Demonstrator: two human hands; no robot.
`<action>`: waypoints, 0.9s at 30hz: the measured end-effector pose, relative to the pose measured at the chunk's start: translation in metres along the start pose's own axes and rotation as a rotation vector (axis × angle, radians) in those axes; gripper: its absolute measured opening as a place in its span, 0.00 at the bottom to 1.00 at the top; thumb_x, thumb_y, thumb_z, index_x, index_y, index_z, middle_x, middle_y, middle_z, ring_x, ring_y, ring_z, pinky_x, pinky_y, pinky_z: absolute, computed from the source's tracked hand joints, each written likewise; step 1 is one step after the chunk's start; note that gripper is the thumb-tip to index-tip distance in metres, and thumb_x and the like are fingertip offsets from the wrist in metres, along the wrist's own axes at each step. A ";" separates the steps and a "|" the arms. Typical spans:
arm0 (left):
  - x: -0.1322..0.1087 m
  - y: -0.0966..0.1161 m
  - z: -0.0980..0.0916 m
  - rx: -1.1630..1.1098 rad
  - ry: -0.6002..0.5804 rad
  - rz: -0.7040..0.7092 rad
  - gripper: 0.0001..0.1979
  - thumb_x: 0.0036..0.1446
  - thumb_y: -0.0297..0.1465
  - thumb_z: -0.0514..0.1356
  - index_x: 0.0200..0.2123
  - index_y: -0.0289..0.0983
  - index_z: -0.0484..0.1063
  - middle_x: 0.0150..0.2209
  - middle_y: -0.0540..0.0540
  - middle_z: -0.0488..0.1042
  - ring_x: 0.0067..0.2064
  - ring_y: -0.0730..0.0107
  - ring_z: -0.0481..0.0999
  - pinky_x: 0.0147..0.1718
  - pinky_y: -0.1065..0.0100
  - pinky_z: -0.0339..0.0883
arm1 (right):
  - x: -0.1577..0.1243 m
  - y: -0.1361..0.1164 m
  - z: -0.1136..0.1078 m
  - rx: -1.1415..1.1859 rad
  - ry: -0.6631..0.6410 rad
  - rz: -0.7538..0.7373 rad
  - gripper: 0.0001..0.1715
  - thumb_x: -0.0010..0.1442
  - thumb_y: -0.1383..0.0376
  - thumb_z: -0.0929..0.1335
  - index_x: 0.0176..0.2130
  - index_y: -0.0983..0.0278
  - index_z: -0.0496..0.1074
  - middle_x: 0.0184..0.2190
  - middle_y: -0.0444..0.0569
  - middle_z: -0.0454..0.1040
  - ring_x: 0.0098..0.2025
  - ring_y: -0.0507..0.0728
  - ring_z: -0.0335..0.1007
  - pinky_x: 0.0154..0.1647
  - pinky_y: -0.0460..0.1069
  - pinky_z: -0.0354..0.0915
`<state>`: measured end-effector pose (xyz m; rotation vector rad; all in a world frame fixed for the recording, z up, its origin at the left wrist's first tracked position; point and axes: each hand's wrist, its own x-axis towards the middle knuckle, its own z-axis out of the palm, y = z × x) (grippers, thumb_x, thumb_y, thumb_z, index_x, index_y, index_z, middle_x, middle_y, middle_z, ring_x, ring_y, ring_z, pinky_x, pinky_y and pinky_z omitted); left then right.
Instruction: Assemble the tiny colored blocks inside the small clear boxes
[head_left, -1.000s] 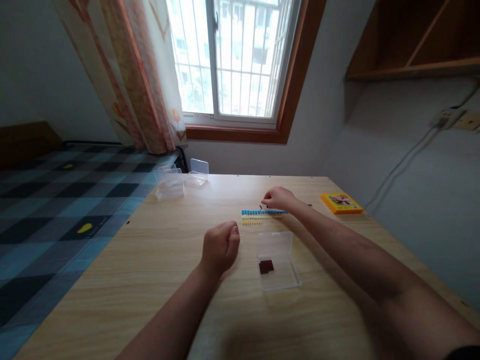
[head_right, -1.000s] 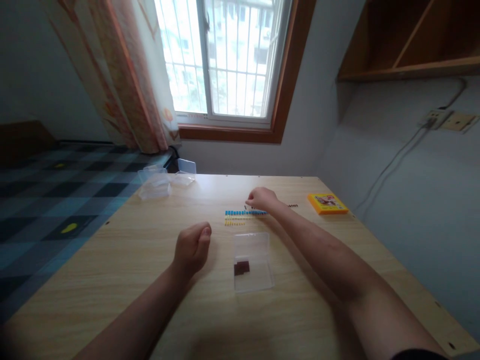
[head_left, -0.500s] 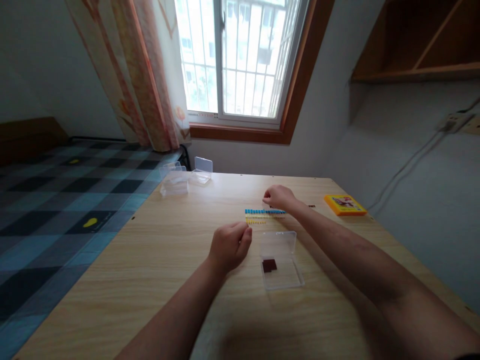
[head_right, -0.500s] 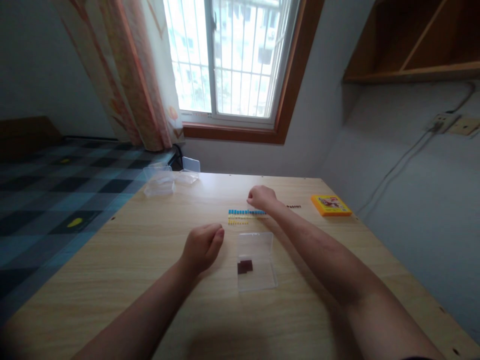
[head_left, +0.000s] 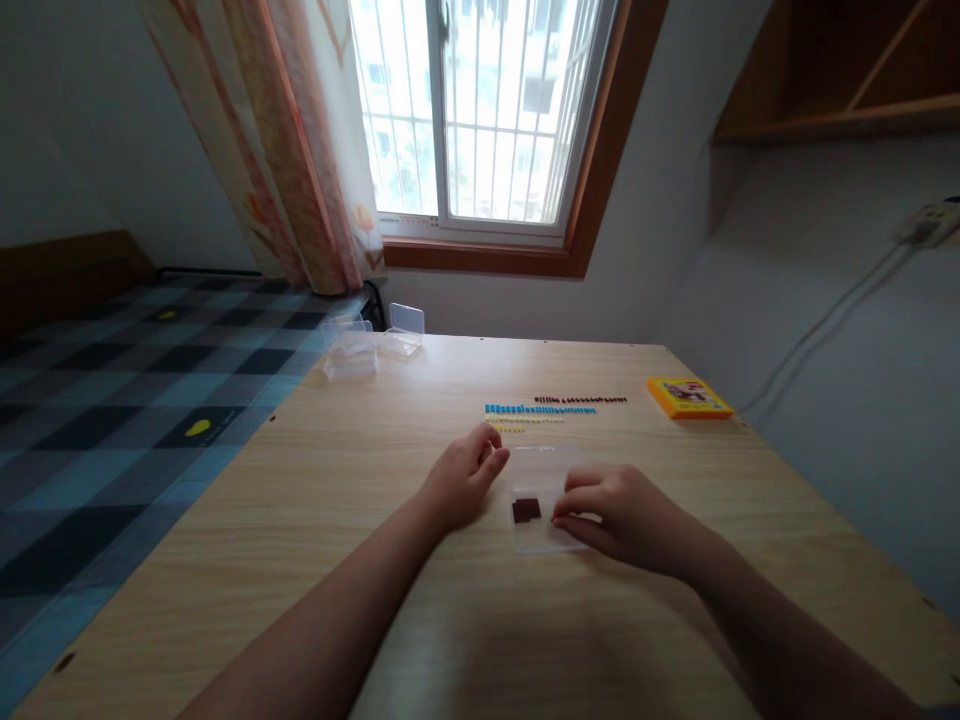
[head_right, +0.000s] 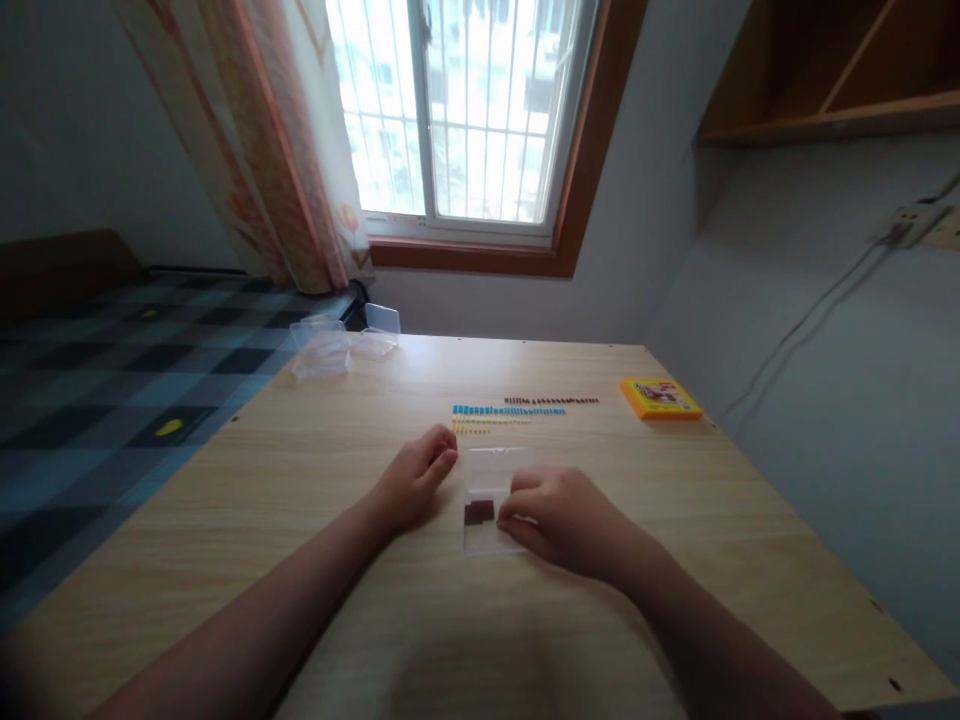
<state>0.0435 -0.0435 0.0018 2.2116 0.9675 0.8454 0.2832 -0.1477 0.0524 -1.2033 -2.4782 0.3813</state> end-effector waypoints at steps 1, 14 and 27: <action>0.000 0.000 0.000 -0.009 -0.042 -0.008 0.12 0.66 0.42 0.52 0.38 0.39 0.66 0.24 0.56 0.65 0.27 0.68 0.66 0.28 0.68 0.55 | 0.002 0.001 0.008 -0.038 -0.026 0.010 0.10 0.66 0.66 0.68 0.35 0.60 0.80 0.33 0.46 0.79 0.32 0.52 0.72 0.34 0.46 0.60; 0.001 0.015 -0.007 0.224 -0.318 0.009 0.08 0.58 0.37 0.61 0.34 0.39 0.73 0.25 0.53 0.72 0.29 0.67 0.70 0.27 0.68 0.55 | 0.003 0.015 0.025 -0.072 -0.046 0.023 0.09 0.64 0.65 0.69 0.36 0.59 0.82 0.31 0.45 0.78 0.31 0.52 0.70 0.34 0.48 0.58; 0.000 0.013 -0.005 0.262 -0.353 0.024 0.10 0.59 0.36 0.60 0.32 0.40 0.80 0.26 0.50 0.76 0.29 0.68 0.73 0.28 0.68 0.55 | 0.004 0.017 0.028 -0.080 -0.082 -0.050 0.12 0.64 0.68 0.67 0.37 0.58 0.82 0.30 0.45 0.75 0.30 0.52 0.66 0.32 0.48 0.55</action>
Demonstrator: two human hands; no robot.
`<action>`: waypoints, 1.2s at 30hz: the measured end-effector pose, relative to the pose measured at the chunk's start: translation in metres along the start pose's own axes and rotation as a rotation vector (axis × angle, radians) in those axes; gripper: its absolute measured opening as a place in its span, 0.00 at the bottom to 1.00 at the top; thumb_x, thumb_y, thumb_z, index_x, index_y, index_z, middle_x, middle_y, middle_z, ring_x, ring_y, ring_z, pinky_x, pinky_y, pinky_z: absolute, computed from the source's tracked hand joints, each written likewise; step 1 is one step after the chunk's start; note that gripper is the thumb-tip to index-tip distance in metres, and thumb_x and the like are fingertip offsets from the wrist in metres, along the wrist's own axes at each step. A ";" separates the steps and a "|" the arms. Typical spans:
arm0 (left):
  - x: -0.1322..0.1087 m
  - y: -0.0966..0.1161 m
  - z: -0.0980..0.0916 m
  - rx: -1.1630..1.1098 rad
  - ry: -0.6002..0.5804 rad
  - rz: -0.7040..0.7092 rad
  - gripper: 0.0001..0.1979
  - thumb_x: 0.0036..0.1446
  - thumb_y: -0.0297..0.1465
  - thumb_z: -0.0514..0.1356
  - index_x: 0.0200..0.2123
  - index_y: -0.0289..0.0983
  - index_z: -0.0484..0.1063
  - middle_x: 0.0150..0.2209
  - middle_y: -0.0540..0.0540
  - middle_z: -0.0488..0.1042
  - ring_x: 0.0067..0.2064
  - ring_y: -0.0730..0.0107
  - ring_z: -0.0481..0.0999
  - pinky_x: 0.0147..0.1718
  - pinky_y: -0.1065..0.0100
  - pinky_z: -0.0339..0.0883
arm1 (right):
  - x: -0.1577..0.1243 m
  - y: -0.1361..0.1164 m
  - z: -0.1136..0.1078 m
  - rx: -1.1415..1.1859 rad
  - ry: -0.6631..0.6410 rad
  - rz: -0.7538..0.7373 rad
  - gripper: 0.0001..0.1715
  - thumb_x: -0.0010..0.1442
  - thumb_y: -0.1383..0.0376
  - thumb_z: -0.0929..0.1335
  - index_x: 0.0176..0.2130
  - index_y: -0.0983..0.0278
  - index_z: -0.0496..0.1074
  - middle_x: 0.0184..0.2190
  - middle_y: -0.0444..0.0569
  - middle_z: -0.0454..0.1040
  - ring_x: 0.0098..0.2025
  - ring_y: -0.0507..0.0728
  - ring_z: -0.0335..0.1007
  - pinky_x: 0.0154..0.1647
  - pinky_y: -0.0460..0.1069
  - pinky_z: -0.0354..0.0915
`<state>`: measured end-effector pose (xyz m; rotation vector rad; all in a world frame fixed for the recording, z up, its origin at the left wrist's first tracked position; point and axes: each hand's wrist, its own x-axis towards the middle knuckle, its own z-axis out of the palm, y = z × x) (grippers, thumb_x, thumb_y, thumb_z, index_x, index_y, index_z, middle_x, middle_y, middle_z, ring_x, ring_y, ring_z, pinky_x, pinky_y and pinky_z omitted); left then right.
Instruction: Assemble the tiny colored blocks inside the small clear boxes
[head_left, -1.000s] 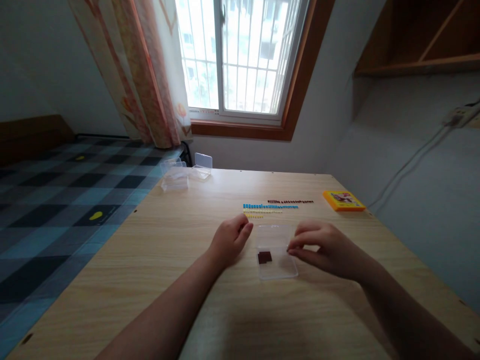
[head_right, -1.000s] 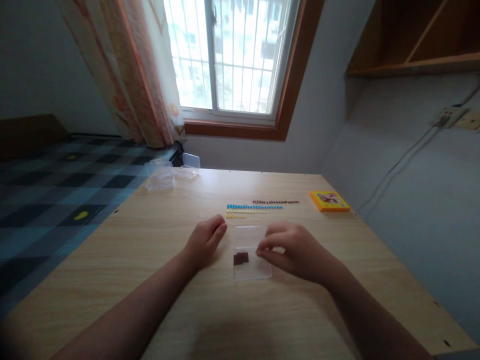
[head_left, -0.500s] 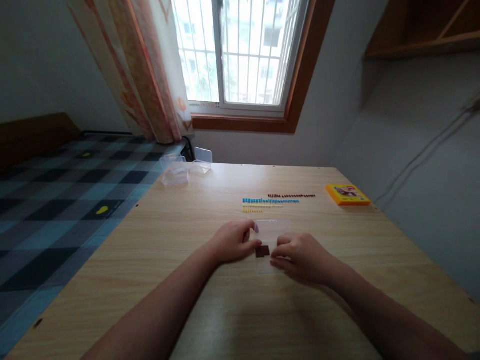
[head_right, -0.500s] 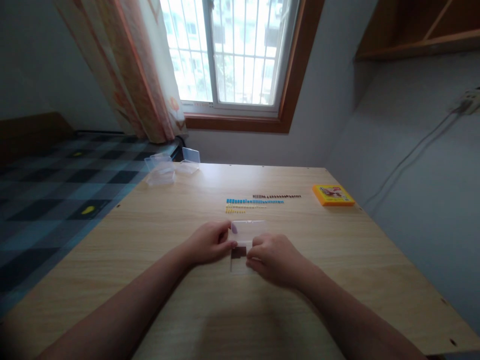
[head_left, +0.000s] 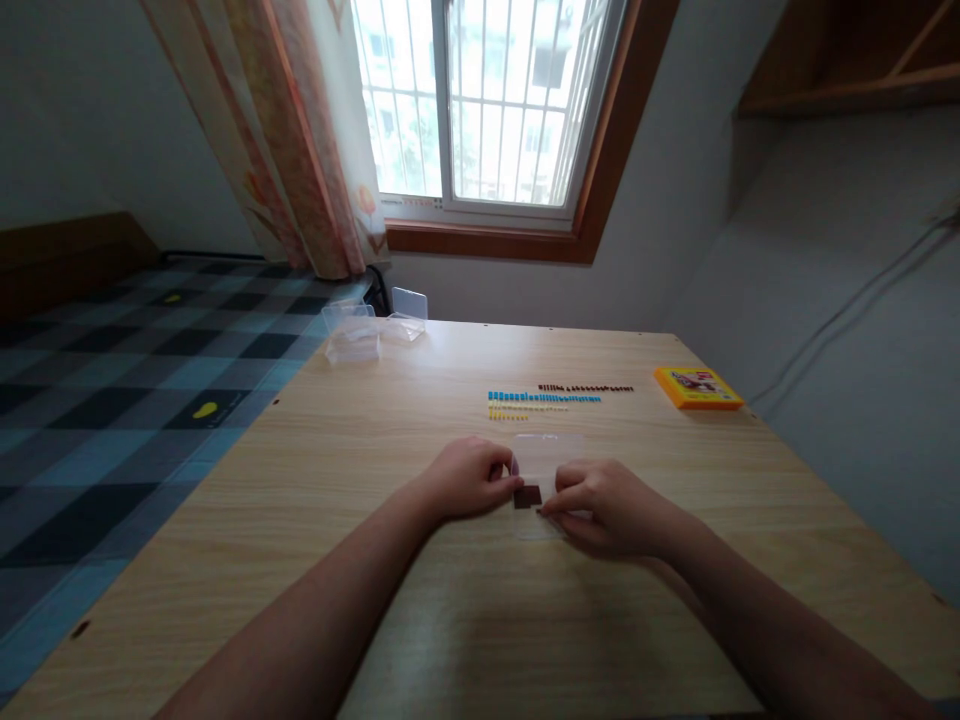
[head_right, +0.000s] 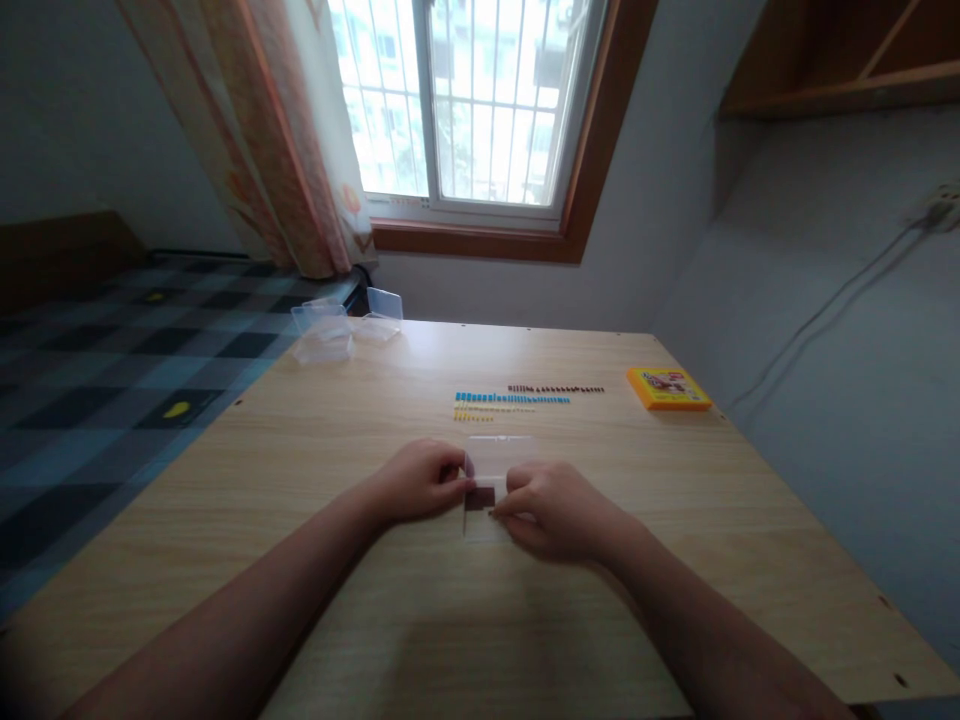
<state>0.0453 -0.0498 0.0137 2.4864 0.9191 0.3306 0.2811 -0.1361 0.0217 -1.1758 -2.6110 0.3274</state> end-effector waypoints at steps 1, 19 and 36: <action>0.000 0.000 0.000 -0.002 0.004 0.004 0.10 0.59 0.36 0.60 0.32 0.40 0.80 0.26 0.51 0.77 0.29 0.68 0.73 0.28 0.68 0.55 | 0.000 0.000 0.001 -0.004 0.006 0.007 0.12 0.64 0.68 0.67 0.37 0.59 0.82 0.30 0.45 0.75 0.30 0.52 0.66 0.32 0.48 0.55; 0.001 -0.002 0.002 -0.004 0.002 0.012 0.10 0.59 0.37 0.61 0.32 0.41 0.81 0.26 0.51 0.77 0.29 0.69 0.72 0.28 0.69 0.55 | 0.002 -0.002 0.003 0.018 0.010 0.006 0.15 0.69 0.63 0.64 0.41 0.58 0.81 0.29 0.46 0.74 0.28 0.51 0.64 0.31 0.48 0.54; 0.001 -0.002 0.002 0.002 -0.014 0.002 0.09 0.58 0.36 0.61 0.33 0.41 0.81 0.26 0.51 0.76 0.29 0.68 0.72 0.28 0.68 0.55 | 0.003 -0.001 0.005 0.021 -0.043 -0.033 0.14 0.67 0.66 0.65 0.33 0.61 0.79 0.30 0.45 0.73 0.28 0.50 0.63 0.31 0.48 0.53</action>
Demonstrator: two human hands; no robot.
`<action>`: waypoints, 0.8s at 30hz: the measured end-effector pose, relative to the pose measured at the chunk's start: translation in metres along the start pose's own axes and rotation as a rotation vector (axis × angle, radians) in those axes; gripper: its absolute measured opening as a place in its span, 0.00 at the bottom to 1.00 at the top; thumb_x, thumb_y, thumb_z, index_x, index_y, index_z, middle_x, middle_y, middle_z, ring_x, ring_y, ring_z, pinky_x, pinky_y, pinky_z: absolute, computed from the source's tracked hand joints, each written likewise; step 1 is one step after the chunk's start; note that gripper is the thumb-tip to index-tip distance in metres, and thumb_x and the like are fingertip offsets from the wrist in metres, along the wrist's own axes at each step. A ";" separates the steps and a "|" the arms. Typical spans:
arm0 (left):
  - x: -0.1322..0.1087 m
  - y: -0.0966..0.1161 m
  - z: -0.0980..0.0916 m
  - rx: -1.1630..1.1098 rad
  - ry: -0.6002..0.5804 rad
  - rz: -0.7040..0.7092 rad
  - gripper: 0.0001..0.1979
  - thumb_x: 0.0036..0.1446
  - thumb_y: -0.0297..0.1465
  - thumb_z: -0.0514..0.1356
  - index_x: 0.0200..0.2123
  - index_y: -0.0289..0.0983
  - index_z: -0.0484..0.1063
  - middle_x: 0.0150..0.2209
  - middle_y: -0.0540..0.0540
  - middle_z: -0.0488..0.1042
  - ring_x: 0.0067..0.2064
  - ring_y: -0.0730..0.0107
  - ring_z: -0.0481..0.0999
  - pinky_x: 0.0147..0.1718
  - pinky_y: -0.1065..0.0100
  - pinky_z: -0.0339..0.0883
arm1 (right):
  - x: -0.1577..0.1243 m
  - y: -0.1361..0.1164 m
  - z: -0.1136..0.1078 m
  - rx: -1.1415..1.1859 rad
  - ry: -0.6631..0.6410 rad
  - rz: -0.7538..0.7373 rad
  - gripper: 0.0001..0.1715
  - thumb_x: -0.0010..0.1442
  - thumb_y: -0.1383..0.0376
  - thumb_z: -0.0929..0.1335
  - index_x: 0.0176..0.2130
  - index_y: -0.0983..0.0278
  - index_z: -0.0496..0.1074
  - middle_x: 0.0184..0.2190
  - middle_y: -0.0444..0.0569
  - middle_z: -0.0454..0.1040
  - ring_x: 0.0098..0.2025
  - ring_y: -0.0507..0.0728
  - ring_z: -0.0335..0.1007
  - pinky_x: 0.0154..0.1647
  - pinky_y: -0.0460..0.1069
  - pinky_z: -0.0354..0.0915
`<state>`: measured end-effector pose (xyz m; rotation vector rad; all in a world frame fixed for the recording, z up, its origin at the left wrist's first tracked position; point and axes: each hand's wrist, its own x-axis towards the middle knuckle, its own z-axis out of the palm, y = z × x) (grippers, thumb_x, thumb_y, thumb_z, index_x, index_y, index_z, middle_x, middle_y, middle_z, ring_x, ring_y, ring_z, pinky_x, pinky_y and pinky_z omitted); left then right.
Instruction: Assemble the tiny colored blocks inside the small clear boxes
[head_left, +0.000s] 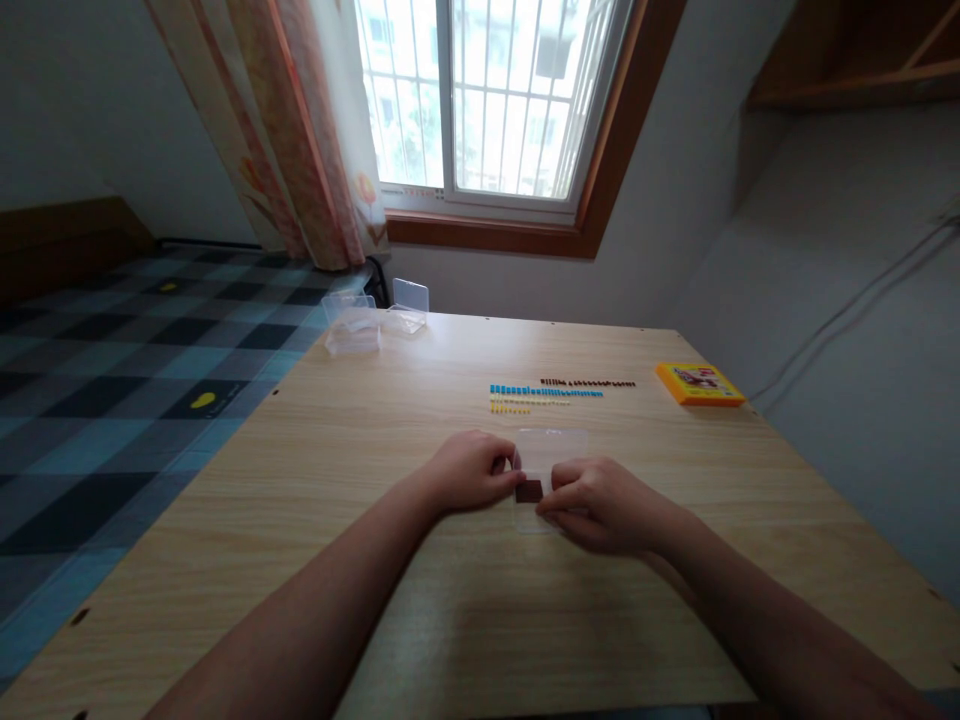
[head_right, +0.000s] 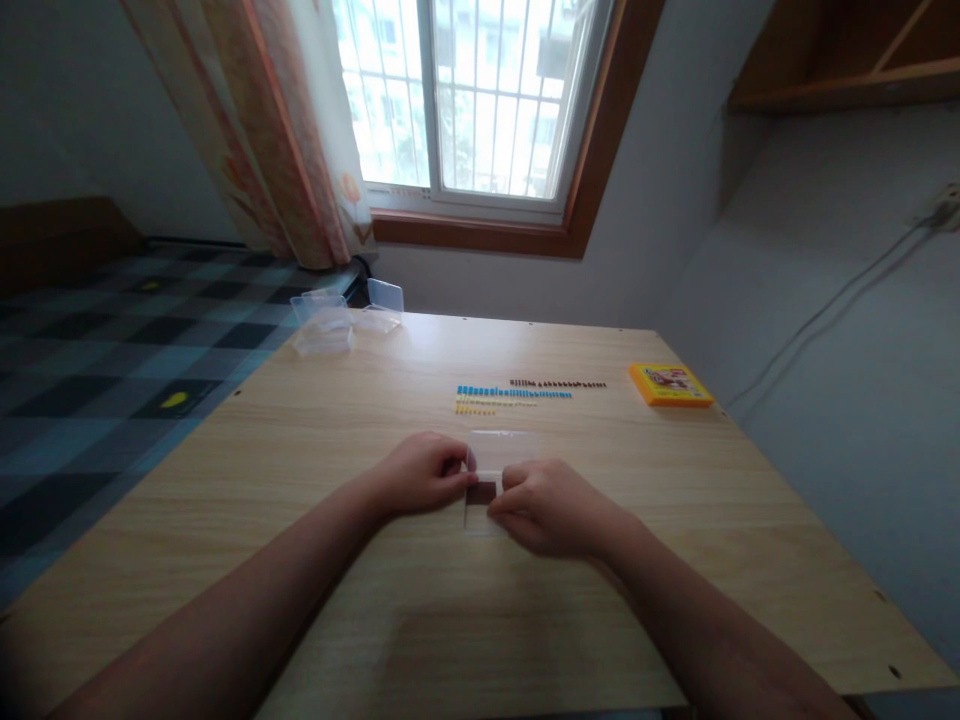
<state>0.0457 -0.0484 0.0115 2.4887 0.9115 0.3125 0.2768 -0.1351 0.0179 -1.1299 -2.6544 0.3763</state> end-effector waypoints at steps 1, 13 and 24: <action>0.000 0.000 0.000 0.000 0.003 0.002 0.09 0.58 0.36 0.61 0.33 0.41 0.81 0.26 0.51 0.76 0.29 0.69 0.72 0.28 0.68 0.55 | 0.000 0.000 0.000 -0.005 -0.001 -0.001 0.14 0.67 0.66 0.65 0.33 0.61 0.79 0.30 0.45 0.73 0.28 0.50 0.63 0.31 0.48 0.53; -0.001 0.002 -0.001 0.005 -0.007 -0.002 0.09 0.59 0.36 0.60 0.33 0.41 0.80 0.27 0.50 0.77 0.30 0.67 0.73 0.29 0.68 0.57 | -0.005 0.007 -0.009 0.039 0.327 -0.096 0.12 0.67 0.68 0.66 0.42 0.61 0.80 0.27 0.45 0.72 0.27 0.51 0.65 0.29 0.47 0.57; -0.001 0.002 -0.008 -0.071 -0.019 -0.022 0.11 0.60 0.37 0.58 0.34 0.39 0.79 0.26 0.51 0.74 0.30 0.68 0.71 0.29 0.68 0.56 | -0.004 0.074 -0.043 -0.134 0.808 0.293 0.12 0.65 0.63 0.68 0.42 0.61 0.82 0.33 0.51 0.78 0.39 0.60 0.71 0.44 0.55 0.66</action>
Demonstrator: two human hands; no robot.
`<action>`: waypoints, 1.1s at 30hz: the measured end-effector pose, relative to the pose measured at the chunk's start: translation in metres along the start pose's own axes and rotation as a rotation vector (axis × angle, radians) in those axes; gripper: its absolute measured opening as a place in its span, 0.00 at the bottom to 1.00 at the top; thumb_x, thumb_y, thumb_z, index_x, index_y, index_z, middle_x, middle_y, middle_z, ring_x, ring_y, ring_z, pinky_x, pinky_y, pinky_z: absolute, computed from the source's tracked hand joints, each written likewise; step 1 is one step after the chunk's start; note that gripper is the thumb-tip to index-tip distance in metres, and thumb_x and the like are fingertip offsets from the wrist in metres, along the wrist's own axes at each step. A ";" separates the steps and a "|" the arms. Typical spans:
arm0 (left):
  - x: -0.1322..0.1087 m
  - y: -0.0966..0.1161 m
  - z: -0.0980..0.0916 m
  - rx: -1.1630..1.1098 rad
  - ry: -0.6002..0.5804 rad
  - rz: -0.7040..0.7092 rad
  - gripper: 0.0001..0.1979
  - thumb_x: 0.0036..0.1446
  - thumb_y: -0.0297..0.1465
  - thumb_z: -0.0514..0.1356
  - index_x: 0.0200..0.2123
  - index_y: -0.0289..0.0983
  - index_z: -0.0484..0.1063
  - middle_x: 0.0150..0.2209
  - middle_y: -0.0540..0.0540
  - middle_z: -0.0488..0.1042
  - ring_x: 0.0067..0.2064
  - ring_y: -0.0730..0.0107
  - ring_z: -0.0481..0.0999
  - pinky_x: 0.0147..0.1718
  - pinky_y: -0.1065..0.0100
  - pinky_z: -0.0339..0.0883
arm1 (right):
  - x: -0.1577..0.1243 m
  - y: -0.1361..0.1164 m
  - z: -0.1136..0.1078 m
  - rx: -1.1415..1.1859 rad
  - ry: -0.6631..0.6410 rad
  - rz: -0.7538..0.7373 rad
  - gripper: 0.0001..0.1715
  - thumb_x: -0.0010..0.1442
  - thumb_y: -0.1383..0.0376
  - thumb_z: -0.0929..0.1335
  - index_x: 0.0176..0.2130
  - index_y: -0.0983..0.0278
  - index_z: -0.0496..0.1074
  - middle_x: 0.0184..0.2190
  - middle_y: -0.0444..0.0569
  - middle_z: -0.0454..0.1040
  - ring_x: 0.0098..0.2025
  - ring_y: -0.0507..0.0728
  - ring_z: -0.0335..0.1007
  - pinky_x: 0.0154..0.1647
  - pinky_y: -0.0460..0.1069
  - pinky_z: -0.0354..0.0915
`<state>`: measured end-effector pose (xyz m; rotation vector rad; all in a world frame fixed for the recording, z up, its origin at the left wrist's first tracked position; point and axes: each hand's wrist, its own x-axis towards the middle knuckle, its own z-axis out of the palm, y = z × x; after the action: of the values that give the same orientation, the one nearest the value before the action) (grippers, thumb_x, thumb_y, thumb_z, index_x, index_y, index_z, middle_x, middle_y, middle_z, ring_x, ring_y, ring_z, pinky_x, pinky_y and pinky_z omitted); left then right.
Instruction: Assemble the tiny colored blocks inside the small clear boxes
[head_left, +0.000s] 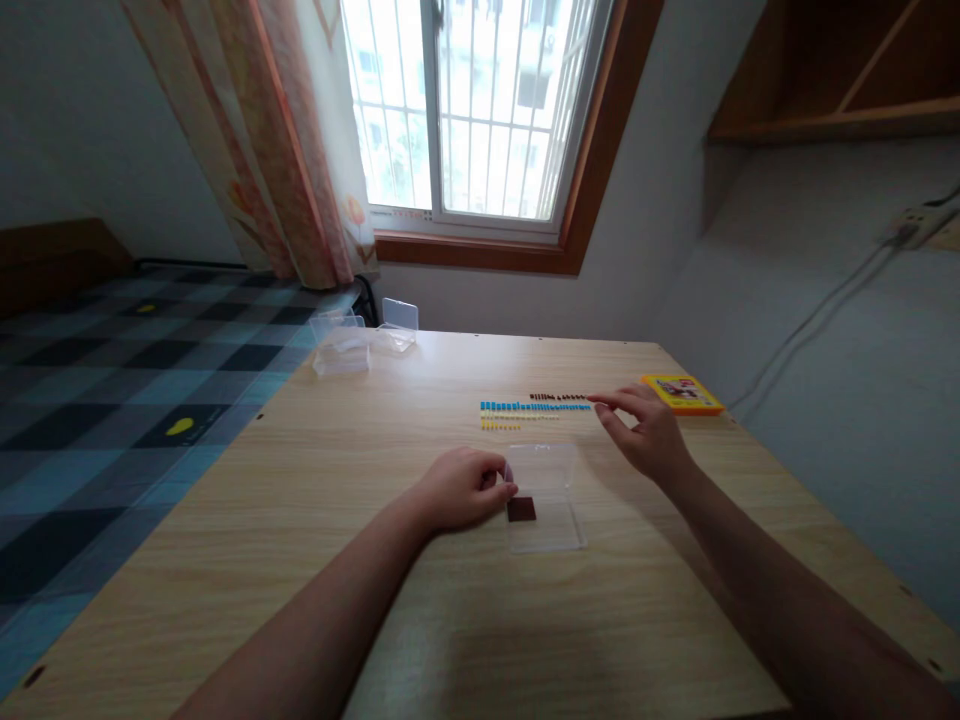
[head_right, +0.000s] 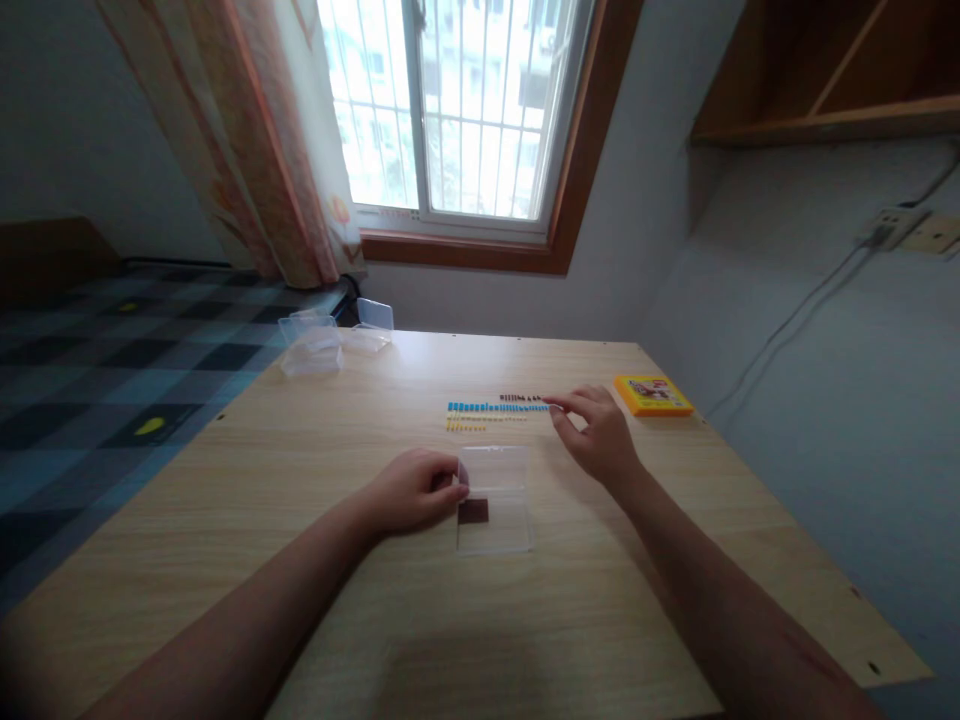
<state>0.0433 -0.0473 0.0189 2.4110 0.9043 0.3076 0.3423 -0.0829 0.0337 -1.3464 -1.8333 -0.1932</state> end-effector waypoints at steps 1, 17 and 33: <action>0.000 0.000 -0.001 -0.012 0.002 0.000 0.11 0.60 0.37 0.58 0.34 0.39 0.79 0.26 0.50 0.74 0.30 0.68 0.71 0.28 0.68 0.55 | 0.008 0.008 0.005 -0.037 -0.077 0.031 0.13 0.65 0.63 0.68 0.42 0.61 0.83 0.35 0.52 0.79 0.42 0.61 0.71 0.47 0.56 0.65; -0.001 -0.009 -0.001 -0.095 0.007 0.007 0.16 0.64 0.40 0.55 0.31 0.37 0.76 0.29 0.49 0.76 0.31 0.67 0.70 0.29 0.69 0.56 | 0.091 0.052 0.089 -0.161 -0.645 0.115 0.11 0.60 0.59 0.74 0.40 0.61 0.85 0.44 0.52 0.82 0.45 0.58 0.76 0.49 0.48 0.65; 0.003 -0.010 0.002 -0.095 0.025 0.033 0.17 0.63 0.42 0.57 0.29 0.37 0.75 0.26 0.51 0.72 0.29 0.69 0.68 0.28 0.69 0.54 | 0.098 0.028 0.100 -0.153 -0.598 0.083 0.07 0.58 0.66 0.73 0.35 0.62 0.85 0.39 0.51 0.82 0.44 0.59 0.75 0.49 0.49 0.65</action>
<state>0.0406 -0.0398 0.0119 2.3418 0.8425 0.3848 0.3062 0.0545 0.0279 -1.7132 -2.2766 0.1347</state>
